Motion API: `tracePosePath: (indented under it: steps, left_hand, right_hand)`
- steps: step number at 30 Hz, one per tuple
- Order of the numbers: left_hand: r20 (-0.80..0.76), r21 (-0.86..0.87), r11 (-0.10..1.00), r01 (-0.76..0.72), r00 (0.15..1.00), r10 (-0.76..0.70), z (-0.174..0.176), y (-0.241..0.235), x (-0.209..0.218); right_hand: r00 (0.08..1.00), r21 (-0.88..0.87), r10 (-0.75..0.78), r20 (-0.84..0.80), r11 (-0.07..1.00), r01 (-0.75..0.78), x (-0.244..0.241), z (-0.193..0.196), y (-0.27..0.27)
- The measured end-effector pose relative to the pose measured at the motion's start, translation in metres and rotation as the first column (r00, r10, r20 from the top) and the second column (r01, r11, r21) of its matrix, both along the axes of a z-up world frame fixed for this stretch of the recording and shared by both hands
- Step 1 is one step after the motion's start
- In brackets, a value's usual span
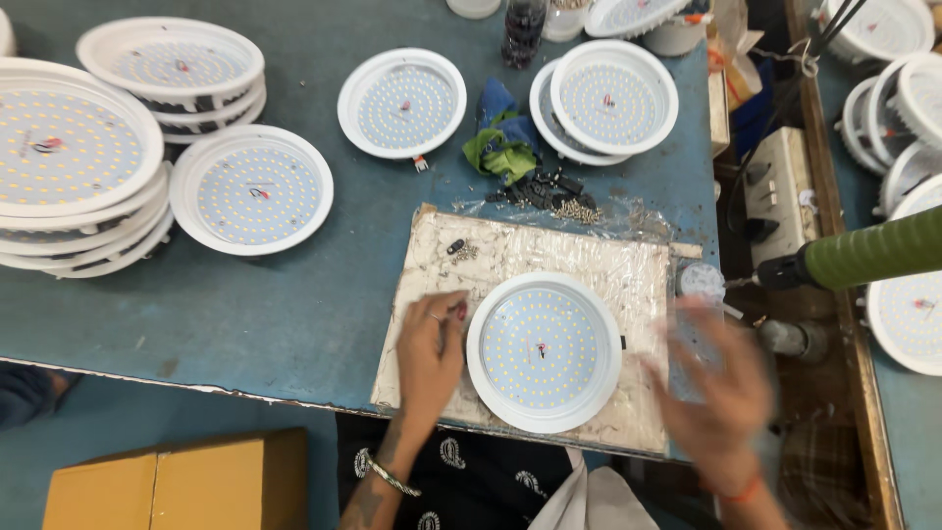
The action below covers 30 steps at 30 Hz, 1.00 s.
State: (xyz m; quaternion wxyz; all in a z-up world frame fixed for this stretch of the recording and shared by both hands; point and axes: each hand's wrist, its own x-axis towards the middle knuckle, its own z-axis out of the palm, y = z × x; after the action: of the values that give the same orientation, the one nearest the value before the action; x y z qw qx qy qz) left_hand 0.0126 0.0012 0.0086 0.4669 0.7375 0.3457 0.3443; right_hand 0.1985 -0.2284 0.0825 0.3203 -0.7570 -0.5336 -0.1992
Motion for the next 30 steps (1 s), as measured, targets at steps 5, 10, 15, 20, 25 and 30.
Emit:
tracePosePath:
  steps: [5, 10, 15, 20, 25, 30]
  left_hand:
    - [-0.057, 0.396, 0.917, -0.053, 0.995, 0.082, 0.0, 0.053, 0.025]
    - [-0.126, 0.448, 0.894, -0.018, 0.989, 0.083, -0.005, 0.074, 0.063]
    - [-0.148, 0.472, 0.881, -0.028, 0.983, 0.11, -0.017, 0.08, 0.075]
    - [-0.12, 0.438, 0.899, -0.017, 0.99, 0.077, -0.02, 0.083, 0.067]
    - [-0.083, 0.477, 0.879, -0.016, 0.994, 0.064, -0.022, 0.084, 0.061]
    - [0.062, 0.303, 0.951, -0.062, 0.997, 0.045, -0.023, 0.09, 0.069]
  right_hand:
    - [0.832, 0.404, -0.53, 0.162, 0.805, 0.434, 0.06, 0.024, -0.033]
    - [0.941, 0.583, 0.038, -0.336, 0.794, 0.175, 0.087, 0.054, -0.017]
    - [0.683, 0.638, 0.535, -0.498, 0.759, -0.129, 0.089, 0.088, 0.002]
    - [0.617, 0.64, 0.593, -0.517, 0.746, -0.181, 0.085, 0.099, 0.014]
    - [0.606, 0.613, 0.603, -0.518, 0.756, -0.229, 0.074, 0.102, 0.018]
    - [0.637, 0.616, 0.601, -0.482, 0.75, -0.241, 0.066, 0.106, 0.022]
